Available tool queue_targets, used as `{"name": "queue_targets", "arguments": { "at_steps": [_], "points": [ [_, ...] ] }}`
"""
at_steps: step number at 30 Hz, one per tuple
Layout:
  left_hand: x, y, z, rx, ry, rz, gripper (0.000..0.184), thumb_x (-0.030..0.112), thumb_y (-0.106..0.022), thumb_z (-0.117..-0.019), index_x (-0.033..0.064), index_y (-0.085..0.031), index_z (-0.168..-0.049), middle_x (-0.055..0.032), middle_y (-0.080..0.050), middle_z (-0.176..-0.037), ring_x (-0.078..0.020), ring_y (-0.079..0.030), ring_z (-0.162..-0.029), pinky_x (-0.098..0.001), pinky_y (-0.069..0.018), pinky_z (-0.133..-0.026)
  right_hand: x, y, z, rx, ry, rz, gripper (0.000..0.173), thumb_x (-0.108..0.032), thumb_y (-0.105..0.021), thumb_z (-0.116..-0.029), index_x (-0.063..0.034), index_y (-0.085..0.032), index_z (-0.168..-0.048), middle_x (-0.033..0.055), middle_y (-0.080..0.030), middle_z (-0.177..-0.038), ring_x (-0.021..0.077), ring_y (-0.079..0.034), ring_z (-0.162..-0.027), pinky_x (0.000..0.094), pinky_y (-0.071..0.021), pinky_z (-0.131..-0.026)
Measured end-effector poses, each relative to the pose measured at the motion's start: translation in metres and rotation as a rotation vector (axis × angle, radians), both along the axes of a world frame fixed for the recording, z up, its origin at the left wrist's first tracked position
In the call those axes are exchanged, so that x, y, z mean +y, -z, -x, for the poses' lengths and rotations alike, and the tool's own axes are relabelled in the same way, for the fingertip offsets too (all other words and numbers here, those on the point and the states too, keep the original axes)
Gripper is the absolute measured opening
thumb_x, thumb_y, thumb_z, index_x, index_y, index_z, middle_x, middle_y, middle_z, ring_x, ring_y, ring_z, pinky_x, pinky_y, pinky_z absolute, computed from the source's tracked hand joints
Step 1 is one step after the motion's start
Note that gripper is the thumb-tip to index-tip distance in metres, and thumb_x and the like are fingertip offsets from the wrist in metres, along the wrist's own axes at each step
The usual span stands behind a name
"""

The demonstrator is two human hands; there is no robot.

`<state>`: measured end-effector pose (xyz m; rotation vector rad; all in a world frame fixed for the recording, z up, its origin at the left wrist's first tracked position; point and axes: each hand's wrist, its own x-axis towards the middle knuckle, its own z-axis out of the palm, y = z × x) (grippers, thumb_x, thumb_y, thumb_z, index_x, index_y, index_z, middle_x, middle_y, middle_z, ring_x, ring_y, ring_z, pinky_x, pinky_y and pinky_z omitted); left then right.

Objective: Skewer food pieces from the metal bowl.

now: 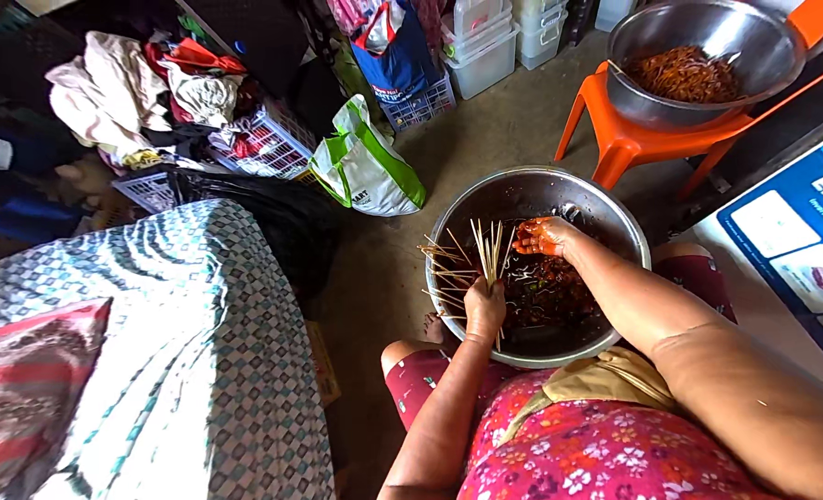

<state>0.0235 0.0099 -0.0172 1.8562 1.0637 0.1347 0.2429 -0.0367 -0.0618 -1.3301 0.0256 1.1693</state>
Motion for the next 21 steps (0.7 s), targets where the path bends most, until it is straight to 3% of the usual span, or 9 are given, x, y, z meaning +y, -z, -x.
{"name": "queue_targets", "arguments": {
  "at_steps": [5,9,14,21],
  "points": [
    [-0.002,-0.006,-0.001,0.066,0.023,-0.06,0.023,0.017,-0.056,-0.1018,-0.001,-0.065,-0.113,-0.0131,-0.065,-0.088,-0.0235,-0.064,-0.079,-0.0434,-0.0537,-0.076,0.001,0.013,-0.006,0.062,0.01,-0.07,0.029,-0.017,-0.036,-0.1112,0.0012,-0.053,-0.126,0.0136,-0.065,-0.099,0.0236,-0.07,-0.079,0.0401,-0.062,-0.075],
    [-0.003,-0.01,-0.002,0.099,0.034,-0.066,0.022,0.015,-0.058,-0.0988,-0.0012,-0.065,-0.113,-0.0147,-0.067,-0.094,-0.0252,-0.066,-0.088,-0.045,-0.0534,-0.082,0.0,0.003,-0.002,0.049,0.05,-0.1,0.022,-0.005,-0.043,-0.1068,0.0045,-0.053,-0.124,0.0144,-0.063,-0.098,0.024,-0.07,-0.08,0.0416,-0.0619,-0.079],
    [-0.003,-0.01,-0.002,0.109,0.047,-0.079,0.022,0.014,-0.059,-0.0979,-0.0008,-0.064,-0.113,-0.0146,-0.067,-0.095,-0.0254,-0.066,-0.089,-0.0448,-0.0535,-0.083,-0.001,0.005,-0.003,0.01,0.04,-0.112,0.017,0.002,-0.047,-0.103,0.0034,-0.056,-0.117,0.0114,-0.063,-0.094,0.0222,-0.069,-0.078,0.0415,-0.0621,-0.078],
    [-0.005,-0.012,-0.002,0.111,0.057,-0.098,0.022,0.013,-0.06,-0.097,-0.0021,-0.065,-0.112,-0.0153,-0.067,-0.095,-0.026,-0.066,-0.089,-0.0453,-0.0532,-0.083,-0.002,-0.014,0.005,-0.03,0.009,-0.036,0.017,0.003,-0.047,-0.1038,0.0034,-0.055,-0.119,0.0094,-0.058,-0.091,0.0195,-0.066,-0.073,0.0392,-0.0615,-0.075]
  ]
}}
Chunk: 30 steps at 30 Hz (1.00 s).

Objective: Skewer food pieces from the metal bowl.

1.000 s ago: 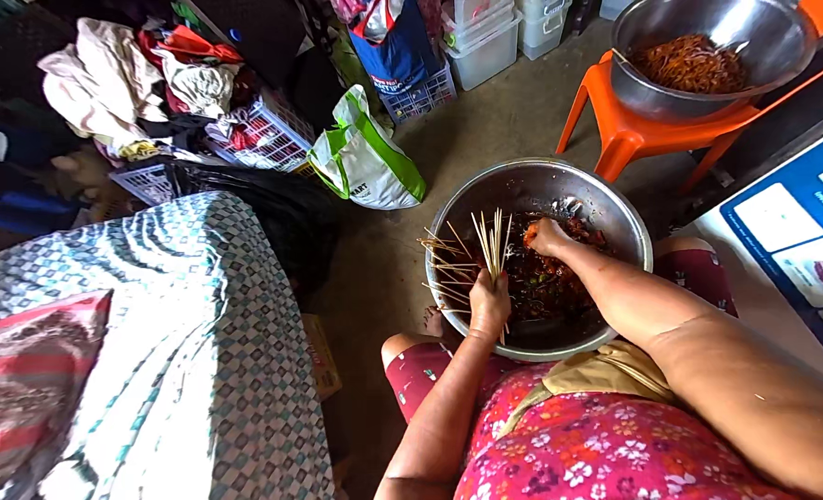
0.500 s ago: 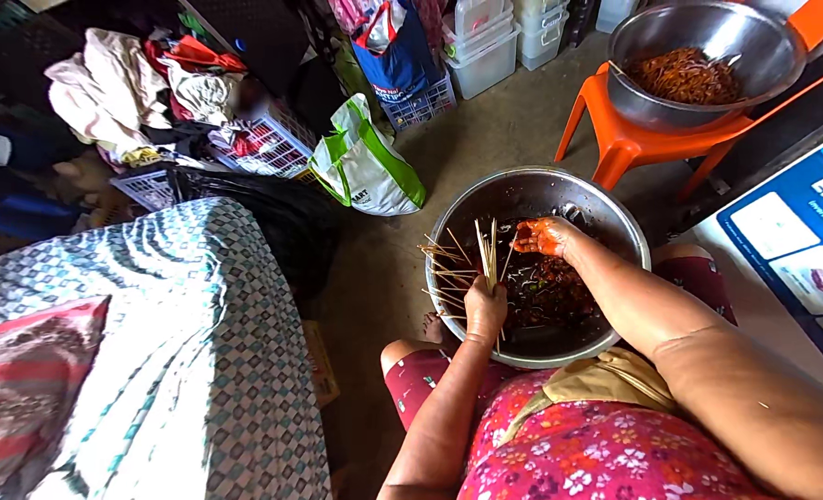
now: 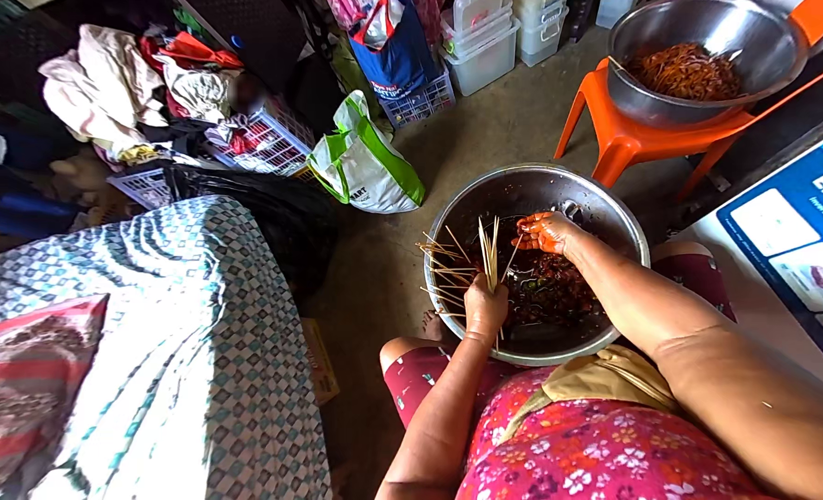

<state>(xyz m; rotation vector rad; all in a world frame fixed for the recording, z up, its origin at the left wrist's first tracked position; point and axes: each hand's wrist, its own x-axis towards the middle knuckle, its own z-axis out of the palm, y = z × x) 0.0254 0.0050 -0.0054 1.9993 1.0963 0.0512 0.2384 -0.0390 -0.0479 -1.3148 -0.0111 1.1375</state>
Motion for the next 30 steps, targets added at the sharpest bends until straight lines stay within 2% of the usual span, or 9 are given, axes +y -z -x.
{"name": "queue_targets", "arguments": {
  "at_steps": [10,14,20,24,26,30],
  "points": [
    [-0.003,-0.003,0.0,0.002,-0.02,0.007,0.022,0.012,-0.059,-0.0977,-0.0013,-0.064,-0.114,-0.0148,-0.067,-0.095,-0.0251,-0.067,-0.089,-0.0442,-0.0538,-0.084,0.003,-0.004,0.012,-0.03,0.065,-0.056,0.018,0.002,-0.05,-0.1034,0.0061,-0.054,-0.121,0.0115,-0.061,-0.095,0.0211,-0.069,-0.077,0.04,-0.0622,-0.078],
    [-0.004,-0.004,0.0,0.016,-0.022,0.003,0.022,0.012,-0.059,-0.0975,-0.0006,-0.064,-0.114,-0.0147,-0.068,-0.096,-0.0249,-0.067,-0.09,-0.0444,-0.0541,-0.084,0.002,-0.005,0.013,-0.052,0.072,-0.052,0.017,0.003,-0.052,-0.1022,0.0058,-0.055,-0.118,0.0118,-0.062,-0.094,0.0215,-0.069,-0.076,0.04,-0.0629,-0.076],
    [-0.005,-0.005,0.0,-0.001,-0.029,0.0,0.021,0.012,-0.059,-0.0978,-0.0012,-0.063,-0.113,-0.0152,-0.067,-0.096,-0.0253,-0.067,-0.09,-0.0448,-0.0539,-0.084,0.003,-0.009,0.018,-0.029,0.001,-0.003,0.017,0.001,-0.048,-0.1046,0.0055,-0.054,-0.12,0.0109,-0.06,-0.093,0.0214,-0.068,-0.075,0.0414,-0.0628,-0.077],
    [-0.005,0.001,0.001,-0.057,-0.069,0.026,0.03,0.011,-0.058,-0.0964,-0.001,-0.06,-0.124,-0.0147,-0.068,-0.096,-0.0232,-0.069,-0.082,-0.0424,-0.058,-0.078,0.002,-0.006,0.019,-0.048,-0.066,-0.036,0.016,0.003,-0.047,-0.1043,0.0041,-0.055,-0.118,0.0104,-0.061,-0.091,0.022,-0.069,-0.074,0.0419,-0.063,-0.075],
    [-0.005,0.004,0.0,-0.098,-0.089,0.043,0.031,0.009,-0.057,-0.096,-0.0015,-0.058,-0.125,-0.0142,-0.069,-0.094,-0.0217,-0.07,-0.078,-0.0408,-0.0599,-0.075,0.001,-0.005,0.025,-0.082,-0.132,-0.048,0.016,0.003,-0.048,-0.1041,0.004,-0.055,-0.118,0.0107,-0.062,-0.091,0.0225,-0.069,-0.073,0.0419,-0.063,-0.074],
    [-0.004,0.002,-0.001,-0.089,-0.121,0.032,0.034,0.007,-0.057,-0.0953,-0.0014,-0.055,-0.128,-0.0147,-0.069,-0.095,-0.0222,-0.071,-0.08,-0.0409,-0.0598,-0.076,0.001,-0.007,0.048,-0.136,-0.263,-0.054,0.017,0.004,-0.049,-0.1034,0.0064,-0.058,-0.117,0.0142,-0.065,-0.092,0.0242,-0.071,-0.073,0.0427,-0.0636,-0.074]
  ]
}}
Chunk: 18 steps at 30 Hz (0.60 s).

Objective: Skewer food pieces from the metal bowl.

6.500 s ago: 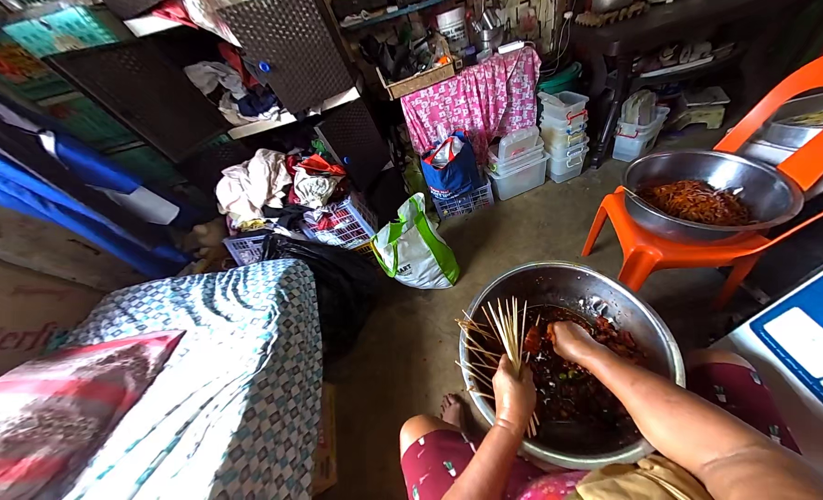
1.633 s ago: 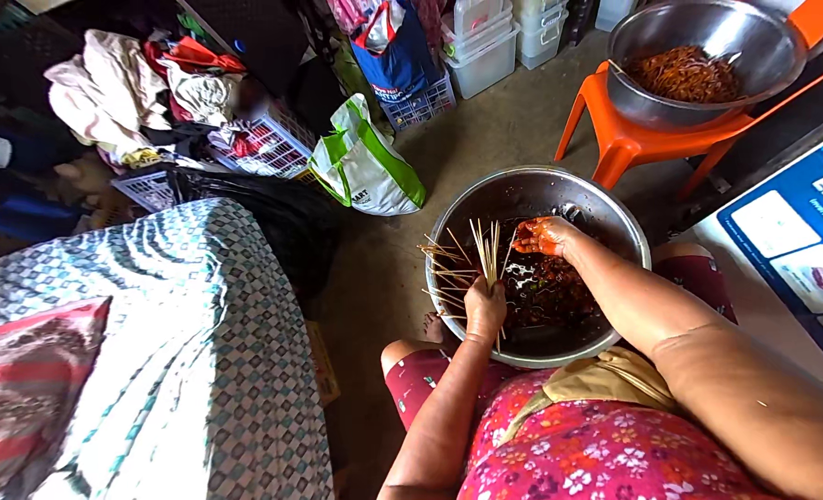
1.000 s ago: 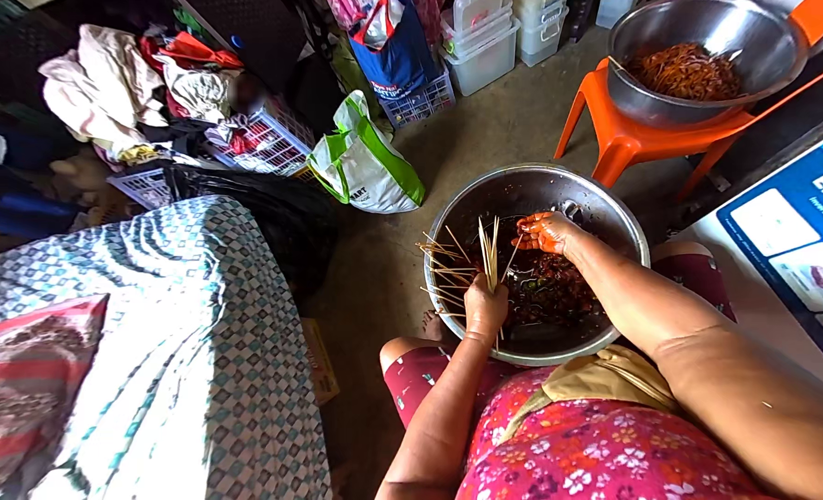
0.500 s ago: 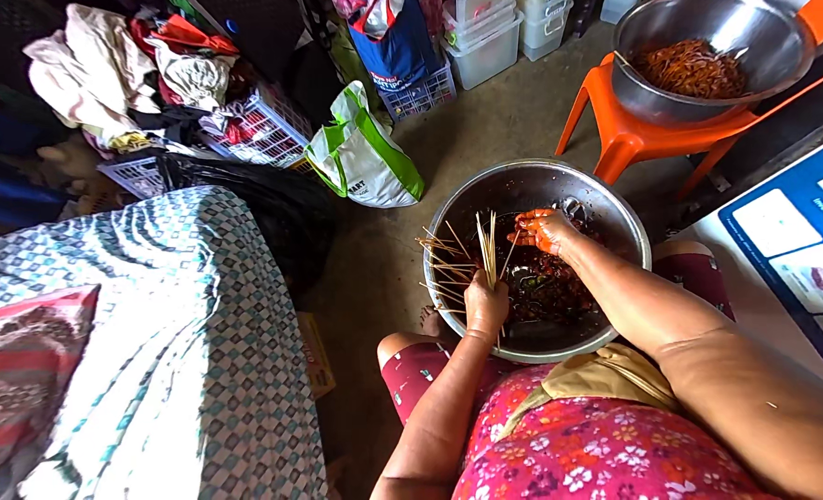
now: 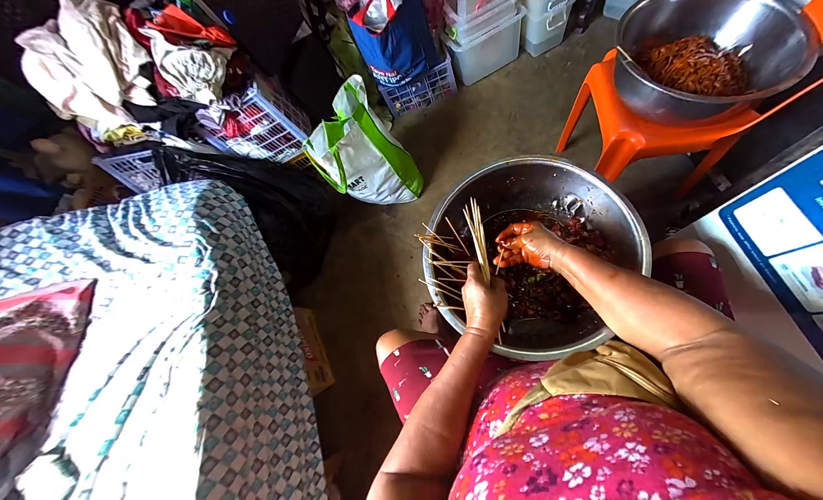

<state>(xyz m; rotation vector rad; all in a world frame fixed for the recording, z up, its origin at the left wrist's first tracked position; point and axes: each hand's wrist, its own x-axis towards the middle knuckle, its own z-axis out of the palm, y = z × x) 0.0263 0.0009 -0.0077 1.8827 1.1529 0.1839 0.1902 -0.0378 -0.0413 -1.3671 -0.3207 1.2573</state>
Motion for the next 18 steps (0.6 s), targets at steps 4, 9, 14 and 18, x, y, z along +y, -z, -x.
{"name": "queue_targets", "arguments": {
  "at_steps": [4,9,14,18],
  "points": [
    [0.001,-0.001,-0.001,0.021,-0.027,-0.006,0.035,0.005,-0.056,-0.0966,-0.0025,-0.053,-0.13,-0.0171,-0.069,-0.098,-0.0249,-0.072,-0.084,-0.0431,-0.0592,-0.08,0.002,0.006,0.015,-0.024,-0.173,0.018,0.016,0.0,-0.05,-0.105,0.005,-0.059,-0.117,0.0118,-0.065,-0.092,0.0191,-0.069,-0.074,0.0367,-0.0621,-0.074],
    [0.002,-0.004,0.0,0.041,-0.045,-0.031,0.033,0.005,-0.055,-0.0968,-0.0013,-0.053,-0.129,-0.016,-0.069,-0.097,-0.0244,-0.071,-0.084,-0.0429,-0.0582,-0.08,0.006,0.006,-0.003,-0.165,-0.102,0.02,0.022,0.006,-0.044,-0.0986,0.0082,-0.059,-0.116,0.0182,-0.067,-0.106,0.0251,-0.07,-0.085,0.043,-0.0603,-0.08],
    [0.003,-0.002,0.0,0.032,-0.072,-0.051,0.032,0.005,-0.055,-0.0964,-0.0009,-0.054,-0.128,-0.015,-0.069,-0.094,-0.0238,-0.07,-0.083,-0.0427,-0.0578,-0.079,0.016,0.056,-0.023,-1.041,-0.292,0.226,0.043,0.006,-0.067,-0.0852,-0.0025,-0.067,-0.128,0.0221,-0.068,-0.125,0.0406,-0.064,-0.119,0.0624,-0.0493,-0.102],
    [0.003,0.002,0.001,0.001,-0.071,-0.033,0.032,0.003,-0.055,-0.0957,-0.0022,-0.053,-0.128,-0.014,-0.069,-0.091,-0.0223,-0.071,-0.079,-0.0406,-0.0597,-0.076,0.017,0.055,-0.009,-1.238,-0.628,0.325,0.053,0.0,-0.07,-0.0859,-0.0095,-0.063,-0.138,0.0163,-0.06,-0.139,0.0435,-0.044,-0.137,0.0627,-0.0389,-0.109]
  ]
}}
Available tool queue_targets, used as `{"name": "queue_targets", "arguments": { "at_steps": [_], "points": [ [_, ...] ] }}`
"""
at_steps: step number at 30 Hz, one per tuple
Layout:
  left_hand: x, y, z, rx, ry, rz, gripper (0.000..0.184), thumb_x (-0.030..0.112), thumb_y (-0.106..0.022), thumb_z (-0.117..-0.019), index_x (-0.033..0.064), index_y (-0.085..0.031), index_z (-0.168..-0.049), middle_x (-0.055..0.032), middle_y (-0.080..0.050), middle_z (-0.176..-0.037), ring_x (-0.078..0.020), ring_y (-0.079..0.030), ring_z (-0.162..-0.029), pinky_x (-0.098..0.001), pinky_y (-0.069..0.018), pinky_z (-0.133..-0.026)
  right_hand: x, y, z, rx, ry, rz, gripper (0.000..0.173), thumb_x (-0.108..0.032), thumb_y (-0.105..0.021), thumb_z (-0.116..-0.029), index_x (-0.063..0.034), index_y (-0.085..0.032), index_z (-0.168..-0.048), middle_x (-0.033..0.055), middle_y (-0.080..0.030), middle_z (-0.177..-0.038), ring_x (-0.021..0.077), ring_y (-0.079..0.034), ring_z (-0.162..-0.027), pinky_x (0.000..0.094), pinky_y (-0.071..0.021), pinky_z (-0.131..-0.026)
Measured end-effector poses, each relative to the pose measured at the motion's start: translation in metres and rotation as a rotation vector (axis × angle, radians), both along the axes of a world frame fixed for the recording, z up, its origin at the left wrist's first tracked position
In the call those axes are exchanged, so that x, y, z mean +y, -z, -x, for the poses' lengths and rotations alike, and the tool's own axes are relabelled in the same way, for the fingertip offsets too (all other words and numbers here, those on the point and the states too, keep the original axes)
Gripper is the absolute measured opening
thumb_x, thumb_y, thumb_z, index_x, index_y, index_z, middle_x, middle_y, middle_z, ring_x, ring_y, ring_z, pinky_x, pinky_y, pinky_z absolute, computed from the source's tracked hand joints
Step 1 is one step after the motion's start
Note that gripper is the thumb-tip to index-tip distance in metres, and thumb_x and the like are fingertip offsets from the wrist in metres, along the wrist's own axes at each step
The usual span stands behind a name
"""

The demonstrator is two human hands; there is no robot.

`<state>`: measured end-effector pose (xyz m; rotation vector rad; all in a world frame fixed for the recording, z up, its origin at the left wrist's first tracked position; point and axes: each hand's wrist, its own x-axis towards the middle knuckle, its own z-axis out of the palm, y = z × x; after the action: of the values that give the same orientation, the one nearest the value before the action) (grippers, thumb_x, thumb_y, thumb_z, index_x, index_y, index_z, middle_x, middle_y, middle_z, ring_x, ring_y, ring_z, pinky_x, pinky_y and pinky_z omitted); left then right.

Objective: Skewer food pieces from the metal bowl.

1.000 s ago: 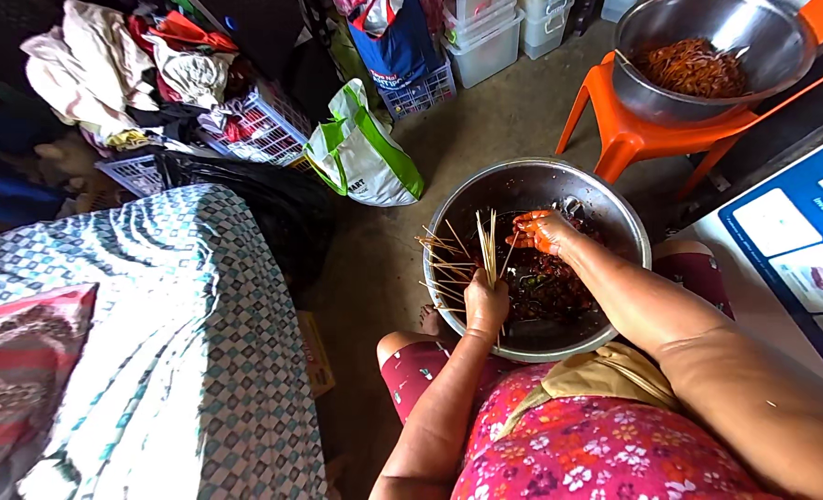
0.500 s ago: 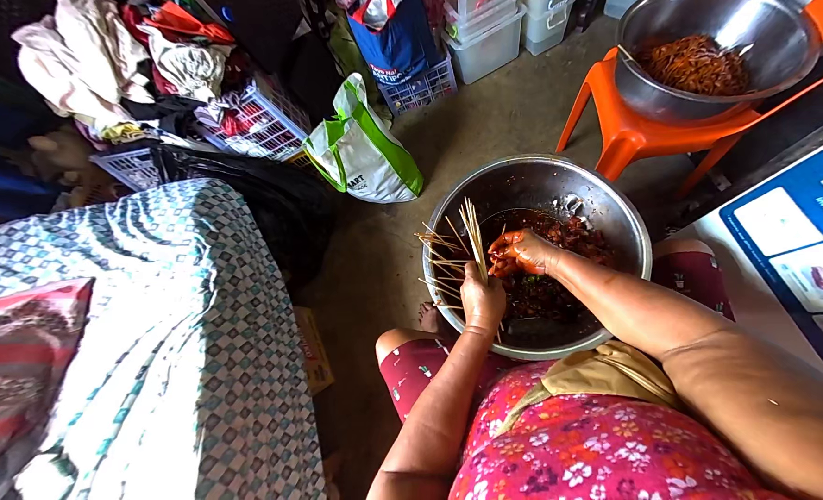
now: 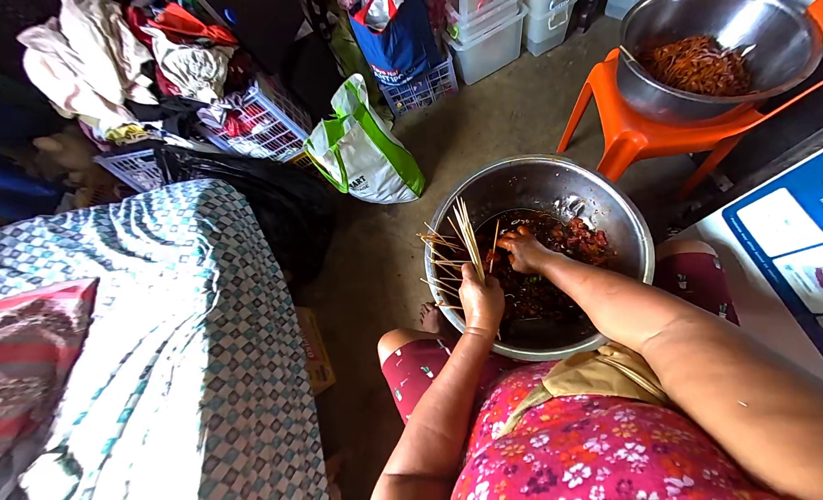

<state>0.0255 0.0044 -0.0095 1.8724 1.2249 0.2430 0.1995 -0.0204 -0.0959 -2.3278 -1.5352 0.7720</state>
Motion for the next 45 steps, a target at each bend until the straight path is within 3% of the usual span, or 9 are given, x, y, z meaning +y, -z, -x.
{"name": "queue_targets", "arguments": {
  "at_steps": [5,8,10,12,14,19,26,37,45],
  "points": [
    [0.0,0.002,0.001,0.0,0.018,0.001,0.033,0.002,-0.055,-0.095,-0.0018,-0.053,-0.128,-0.0127,-0.069,-0.09,-0.0205,-0.07,-0.076,-0.039,-0.0599,-0.073,-0.009,-0.002,-0.016,-0.014,0.106,0.076,0.028,-0.004,-0.067,-0.09,-0.0038,-0.071,-0.118,0.0206,-0.069,-0.121,0.0405,-0.057,-0.126,0.0588,-0.043,-0.108],
    [0.0,0.003,0.0,0.004,0.041,0.012,0.035,0.003,-0.055,-0.0953,-0.0015,-0.053,-0.13,-0.0137,-0.069,-0.093,-0.0212,-0.071,-0.077,-0.0395,-0.0603,-0.074,-0.012,0.014,-0.034,0.192,0.362,-0.056,0.021,-0.01,-0.067,-0.0919,0.0013,-0.072,-0.109,0.0259,-0.069,-0.111,0.0438,-0.065,-0.111,0.0669,-0.0499,-0.094],
    [0.0,0.001,0.0,-0.003,0.06,0.018,0.034,0.002,-0.056,-0.0951,-0.0021,-0.054,-0.129,-0.015,-0.069,-0.095,-0.0225,-0.071,-0.078,-0.0409,-0.0604,-0.075,-0.012,-0.004,-0.034,0.534,0.607,-0.175,0.024,-0.006,-0.063,-0.0961,0.0065,-0.067,-0.116,0.0239,-0.068,-0.109,0.0333,-0.066,-0.101,0.0543,-0.0526,-0.091],
    [-0.001,-0.001,0.001,0.007,0.082,0.026,0.032,0.003,-0.056,-0.0953,-0.0021,-0.055,-0.127,-0.0149,-0.069,-0.094,-0.0228,-0.071,-0.079,-0.041,-0.0598,-0.075,-0.012,-0.028,-0.029,0.944,0.825,-0.245,0.029,-0.006,-0.048,-0.1038,0.0038,-0.055,-0.13,0.0162,-0.064,-0.105,0.0206,-0.063,-0.084,0.0376,-0.055,-0.077],
    [-0.001,-0.001,0.001,0.008,0.102,0.033,0.031,0.003,-0.055,-0.0953,-0.0018,-0.055,-0.126,-0.0146,-0.069,-0.093,-0.0227,-0.071,-0.079,-0.0408,-0.0602,-0.075,-0.011,-0.036,-0.03,1.192,0.919,-0.303,0.028,-0.01,-0.039,-0.106,-0.0022,-0.051,-0.13,0.0112,-0.062,-0.098,0.0188,-0.063,-0.075,0.0363,-0.0566,-0.07],
    [-0.001,-0.001,0.001,0.0,0.122,0.048,0.032,0.003,-0.055,-0.0951,-0.0016,-0.056,-0.126,-0.015,-0.069,-0.095,-0.0225,-0.072,-0.079,-0.0411,-0.0607,-0.076,-0.013,-0.037,-0.034,1.388,0.89,-0.319,0.031,-0.021,-0.033,-0.1096,-0.0056,-0.054,-0.125,0.0064,-0.062,-0.092,0.0189,-0.065,-0.076,0.0373,-0.0578,-0.074],
    [-0.002,0.0,0.002,-0.018,0.145,0.037,0.029,0.003,-0.055,-0.0945,-0.0012,-0.057,-0.123,-0.0132,-0.069,-0.091,-0.0209,-0.071,-0.076,-0.0398,-0.0602,-0.074,-0.013,-0.045,-0.03,1.398,0.941,-0.456,0.021,0.0,-0.045,-0.1057,0.0041,-0.053,-0.125,0.0102,-0.06,-0.093,0.0208,-0.067,-0.077,0.0404,-0.0608,-0.081],
    [-0.003,0.0,0.001,-0.019,0.139,0.048,0.03,0.003,-0.055,-0.0945,-0.0016,-0.057,-0.124,-0.0136,-0.069,-0.093,-0.0216,-0.071,-0.077,-0.0403,-0.06,-0.075,-0.014,-0.05,-0.025,1.348,0.92,-0.436,0.017,0.0,-0.053,-0.1034,0.0046,-0.056,-0.119,0.0102,-0.062,-0.088,0.0205,-0.069,-0.071,0.0386,-0.063,-0.073],
    [-0.004,-0.004,0.0,0.007,0.123,0.021,0.028,0.004,-0.055,-0.096,-0.0013,-0.057,-0.123,-0.0135,-0.069,-0.093,-0.0213,-0.071,-0.079,-0.0402,-0.0597,-0.076,-0.017,-0.052,-0.008,1.185,0.663,-0.342,0.015,-0.001,-0.055,-0.1035,0.0043,-0.06,-0.116,0.0117,-0.066,-0.085,0.021,-0.069,-0.068,0.0388,-0.0627,-0.067]
  ]
}}
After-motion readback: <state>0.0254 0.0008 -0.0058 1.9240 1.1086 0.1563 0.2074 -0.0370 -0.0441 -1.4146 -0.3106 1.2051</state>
